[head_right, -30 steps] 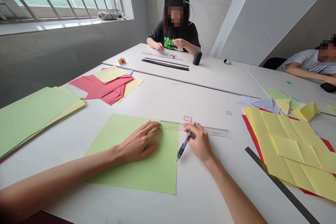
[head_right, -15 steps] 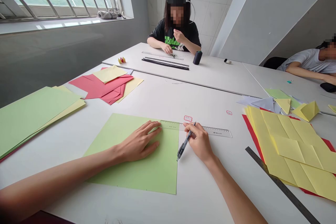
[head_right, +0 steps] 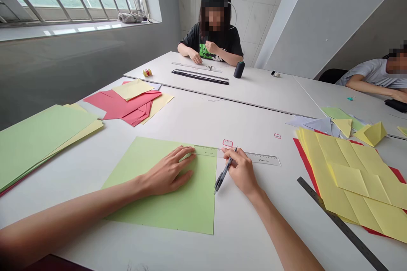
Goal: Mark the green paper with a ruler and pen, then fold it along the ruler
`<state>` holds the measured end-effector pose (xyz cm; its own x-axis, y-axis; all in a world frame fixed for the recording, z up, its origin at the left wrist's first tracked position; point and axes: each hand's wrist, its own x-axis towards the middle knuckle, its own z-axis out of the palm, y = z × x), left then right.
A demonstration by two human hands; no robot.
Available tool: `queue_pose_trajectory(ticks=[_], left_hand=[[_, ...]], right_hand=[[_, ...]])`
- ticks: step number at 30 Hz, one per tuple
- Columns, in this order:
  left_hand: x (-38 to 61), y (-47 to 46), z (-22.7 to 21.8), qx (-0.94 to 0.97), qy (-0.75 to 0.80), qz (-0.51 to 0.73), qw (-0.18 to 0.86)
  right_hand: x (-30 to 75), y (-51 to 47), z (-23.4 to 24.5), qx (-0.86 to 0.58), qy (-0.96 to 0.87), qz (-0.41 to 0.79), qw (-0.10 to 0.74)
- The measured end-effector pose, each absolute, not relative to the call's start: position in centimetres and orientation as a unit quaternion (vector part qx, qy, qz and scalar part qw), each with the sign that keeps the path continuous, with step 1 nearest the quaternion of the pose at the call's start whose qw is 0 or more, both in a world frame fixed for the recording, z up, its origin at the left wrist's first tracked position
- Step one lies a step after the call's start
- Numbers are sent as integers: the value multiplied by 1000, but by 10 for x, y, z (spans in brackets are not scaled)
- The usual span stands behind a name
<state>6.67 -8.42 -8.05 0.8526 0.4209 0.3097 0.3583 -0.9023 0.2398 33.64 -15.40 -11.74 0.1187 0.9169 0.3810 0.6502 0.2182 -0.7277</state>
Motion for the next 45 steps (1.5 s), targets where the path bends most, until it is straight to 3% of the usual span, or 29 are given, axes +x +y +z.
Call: queue_pose_trajectory(ticks=[45], left_hand=[[72,-89,-79,971,171,157,50]], right_hand=[[337,-153,-113,-615,-633,181,433]])
